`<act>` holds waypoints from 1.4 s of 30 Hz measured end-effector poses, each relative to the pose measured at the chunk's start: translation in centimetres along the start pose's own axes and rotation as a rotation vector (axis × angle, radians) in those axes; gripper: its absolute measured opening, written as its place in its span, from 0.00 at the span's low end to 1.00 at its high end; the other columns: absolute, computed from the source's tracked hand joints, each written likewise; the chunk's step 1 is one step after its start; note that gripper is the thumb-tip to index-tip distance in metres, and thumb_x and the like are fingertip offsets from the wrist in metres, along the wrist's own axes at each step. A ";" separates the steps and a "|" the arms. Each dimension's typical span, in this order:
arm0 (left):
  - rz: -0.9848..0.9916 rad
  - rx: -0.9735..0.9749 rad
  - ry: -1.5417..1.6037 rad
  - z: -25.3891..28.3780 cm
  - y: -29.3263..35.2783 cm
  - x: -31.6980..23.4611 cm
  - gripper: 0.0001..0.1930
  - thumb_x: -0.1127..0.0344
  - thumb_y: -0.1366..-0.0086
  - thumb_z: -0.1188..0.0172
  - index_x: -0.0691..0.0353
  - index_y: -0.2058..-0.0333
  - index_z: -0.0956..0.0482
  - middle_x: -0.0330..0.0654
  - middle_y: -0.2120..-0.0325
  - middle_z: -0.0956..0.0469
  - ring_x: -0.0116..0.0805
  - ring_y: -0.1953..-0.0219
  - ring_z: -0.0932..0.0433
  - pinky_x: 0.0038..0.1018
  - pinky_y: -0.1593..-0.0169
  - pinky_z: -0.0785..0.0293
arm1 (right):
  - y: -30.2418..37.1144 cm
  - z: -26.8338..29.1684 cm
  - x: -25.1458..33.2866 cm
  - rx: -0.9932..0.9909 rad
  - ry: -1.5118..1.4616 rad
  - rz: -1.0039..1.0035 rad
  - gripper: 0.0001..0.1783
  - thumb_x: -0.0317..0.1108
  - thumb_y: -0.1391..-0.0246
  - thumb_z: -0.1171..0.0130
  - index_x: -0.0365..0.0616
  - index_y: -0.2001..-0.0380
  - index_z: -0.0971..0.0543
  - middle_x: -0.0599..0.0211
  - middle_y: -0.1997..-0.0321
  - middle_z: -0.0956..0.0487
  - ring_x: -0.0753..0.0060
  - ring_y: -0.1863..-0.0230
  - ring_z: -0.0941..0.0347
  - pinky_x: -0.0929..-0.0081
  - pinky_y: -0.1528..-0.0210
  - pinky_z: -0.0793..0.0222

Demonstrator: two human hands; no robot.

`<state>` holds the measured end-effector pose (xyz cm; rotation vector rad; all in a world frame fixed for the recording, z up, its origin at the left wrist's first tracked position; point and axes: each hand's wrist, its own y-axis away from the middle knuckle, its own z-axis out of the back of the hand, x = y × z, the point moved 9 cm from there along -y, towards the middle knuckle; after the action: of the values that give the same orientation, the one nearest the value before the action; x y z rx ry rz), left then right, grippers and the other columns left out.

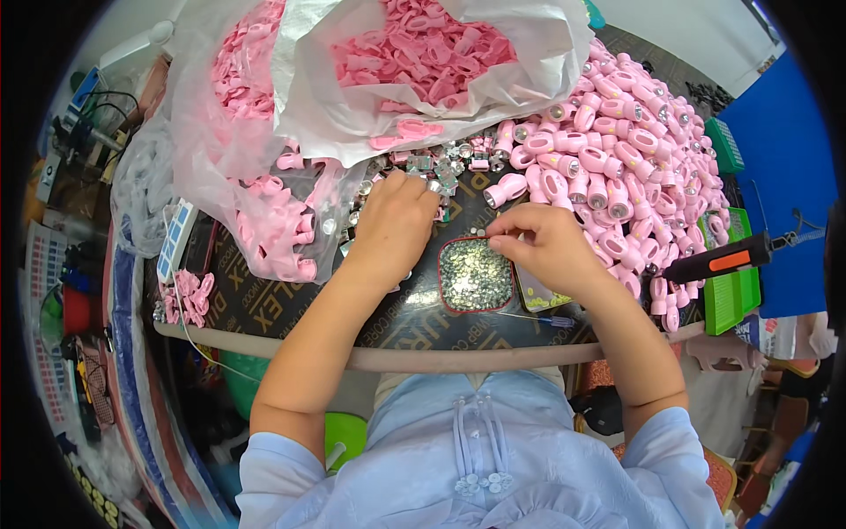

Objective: Assembling small pink plastic toy parts by inserting metal components and pink strips.

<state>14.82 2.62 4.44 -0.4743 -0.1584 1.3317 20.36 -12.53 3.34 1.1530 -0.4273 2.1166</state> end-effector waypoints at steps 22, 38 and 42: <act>0.142 -0.364 0.434 5.3 3.4 -0.1 0.15 0.76 0.47 0.31 0.65 0.60 0.23 0.48 0.63 0.22 0.47 0.59 0.21 0.36 0.54 0.24 | -3.8 -9.1 1.7 0.185 -1.333 -0.173 0.10 0.35 0.33 0.45 0.39 0.57 0.21 0.63 0.58 0.19 0.74 0.60 0.22 0.77 0.58 0.25; 0.442 0.339 -0.355 5.7 9.0 14.3 0.07 0.71 0.43 0.44 0.61 0.68 0.17 0.48 0.63 0.18 0.49 0.55 0.22 0.44 0.53 0.28 | -1.5 -7.9 0.2 0.221 -1.441 -0.257 0.10 0.31 0.33 0.48 0.35 0.55 0.26 0.53 0.54 0.20 0.65 0.57 0.21 0.66 0.52 0.21; 0.262 0.302 -0.397 4.9 8.1 13.4 0.12 0.71 0.50 0.35 0.58 0.64 0.16 0.43 0.64 0.21 0.46 0.56 0.24 0.41 0.53 0.30 | -1.1 -7.5 1.0 0.185 -1.498 -0.147 0.11 0.34 0.33 0.46 0.35 0.55 0.26 0.54 0.55 0.20 0.65 0.57 0.22 0.66 0.51 0.23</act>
<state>8.98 17.95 3.38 0.0315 -0.2236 1.6668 16.19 -7.13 -0.04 2.6205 -0.7242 0.8053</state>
